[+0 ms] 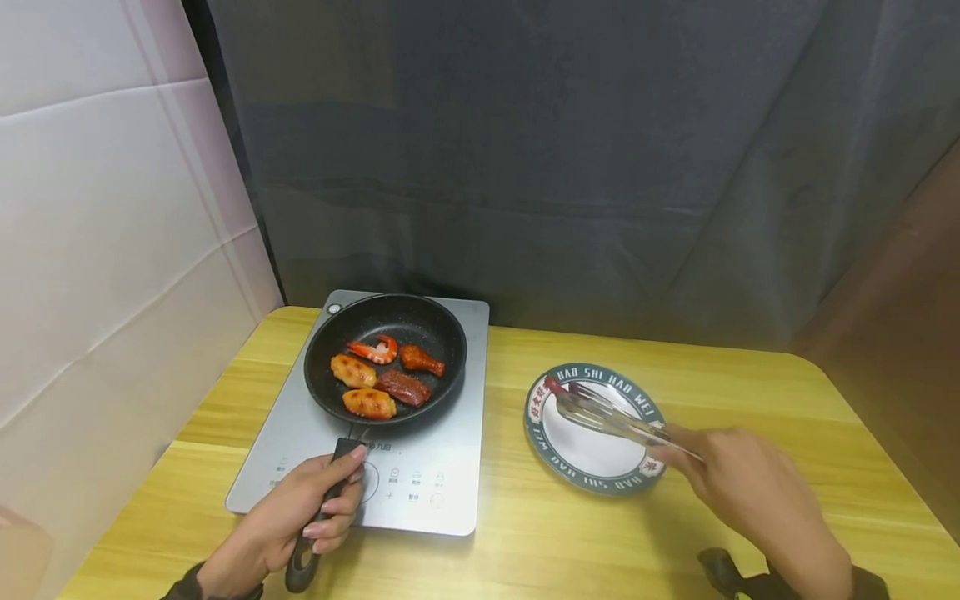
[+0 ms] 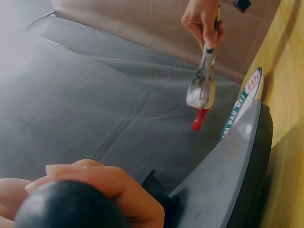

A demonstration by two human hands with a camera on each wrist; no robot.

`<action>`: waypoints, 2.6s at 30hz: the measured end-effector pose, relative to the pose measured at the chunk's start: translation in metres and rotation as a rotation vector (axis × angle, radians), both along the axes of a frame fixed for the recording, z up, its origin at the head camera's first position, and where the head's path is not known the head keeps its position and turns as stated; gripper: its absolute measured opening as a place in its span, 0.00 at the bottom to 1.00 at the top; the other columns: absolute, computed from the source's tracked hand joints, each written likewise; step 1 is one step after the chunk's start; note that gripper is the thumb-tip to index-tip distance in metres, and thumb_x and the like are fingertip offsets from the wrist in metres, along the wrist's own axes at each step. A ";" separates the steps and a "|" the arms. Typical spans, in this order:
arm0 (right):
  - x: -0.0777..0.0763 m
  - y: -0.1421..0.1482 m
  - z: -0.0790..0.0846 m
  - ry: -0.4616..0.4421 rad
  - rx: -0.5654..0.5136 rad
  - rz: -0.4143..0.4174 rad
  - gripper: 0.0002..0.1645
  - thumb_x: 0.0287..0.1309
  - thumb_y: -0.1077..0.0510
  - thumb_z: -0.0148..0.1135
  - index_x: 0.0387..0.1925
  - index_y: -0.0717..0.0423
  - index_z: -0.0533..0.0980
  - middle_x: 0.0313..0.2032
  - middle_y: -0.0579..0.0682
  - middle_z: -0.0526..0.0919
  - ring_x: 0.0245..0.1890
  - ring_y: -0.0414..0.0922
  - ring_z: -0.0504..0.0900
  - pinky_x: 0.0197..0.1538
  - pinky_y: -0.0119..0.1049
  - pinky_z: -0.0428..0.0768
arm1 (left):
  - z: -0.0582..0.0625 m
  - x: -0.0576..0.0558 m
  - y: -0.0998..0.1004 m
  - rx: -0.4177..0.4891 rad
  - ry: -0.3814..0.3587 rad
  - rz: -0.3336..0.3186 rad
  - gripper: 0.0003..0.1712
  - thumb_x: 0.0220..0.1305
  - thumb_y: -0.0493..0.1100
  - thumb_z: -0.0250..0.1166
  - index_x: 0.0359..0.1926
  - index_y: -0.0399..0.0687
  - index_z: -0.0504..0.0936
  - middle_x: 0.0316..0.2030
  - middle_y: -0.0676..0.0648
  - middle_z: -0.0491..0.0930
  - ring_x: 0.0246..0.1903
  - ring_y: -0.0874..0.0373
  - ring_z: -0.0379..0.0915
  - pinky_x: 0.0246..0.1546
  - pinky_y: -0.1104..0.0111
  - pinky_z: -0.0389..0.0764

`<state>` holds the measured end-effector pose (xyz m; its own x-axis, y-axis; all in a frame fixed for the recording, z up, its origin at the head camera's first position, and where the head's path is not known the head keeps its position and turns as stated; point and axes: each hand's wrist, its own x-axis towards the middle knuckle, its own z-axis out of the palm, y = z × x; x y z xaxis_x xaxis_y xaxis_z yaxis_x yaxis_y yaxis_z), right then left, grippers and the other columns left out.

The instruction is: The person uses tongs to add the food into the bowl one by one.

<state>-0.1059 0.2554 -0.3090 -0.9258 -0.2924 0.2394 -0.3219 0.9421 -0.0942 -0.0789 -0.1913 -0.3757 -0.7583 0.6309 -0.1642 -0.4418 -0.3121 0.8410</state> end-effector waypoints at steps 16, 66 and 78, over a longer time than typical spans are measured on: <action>-0.028 -0.053 0.028 0.114 -0.039 0.217 0.13 0.57 0.45 0.66 0.38 0.48 0.84 0.12 0.37 0.61 0.16 0.38 0.63 0.19 0.33 0.62 | 0.001 0.001 0.001 -0.014 -0.013 0.016 0.20 0.78 0.51 0.41 0.30 0.45 0.62 0.18 0.56 0.59 0.10 0.69 0.57 0.11 0.78 0.64; -0.134 -0.194 0.018 -0.025 0.138 0.187 0.23 0.59 0.41 0.63 0.16 0.47 0.74 0.18 0.46 0.70 0.17 0.44 0.73 0.15 0.37 0.69 | -0.002 0.001 0.001 -0.090 0.027 0.042 0.23 0.77 0.53 0.41 0.24 0.47 0.61 0.15 0.57 0.57 0.09 0.70 0.55 0.10 0.78 0.63; -0.130 -0.190 0.018 -0.022 0.117 0.140 0.24 0.58 0.35 0.61 0.29 0.52 0.80 0.22 0.51 0.76 0.21 0.50 0.76 0.16 0.41 0.71 | -0.002 0.000 0.001 -0.062 0.020 0.032 0.22 0.78 0.52 0.40 0.25 0.47 0.61 0.16 0.57 0.57 0.09 0.70 0.56 0.10 0.77 0.64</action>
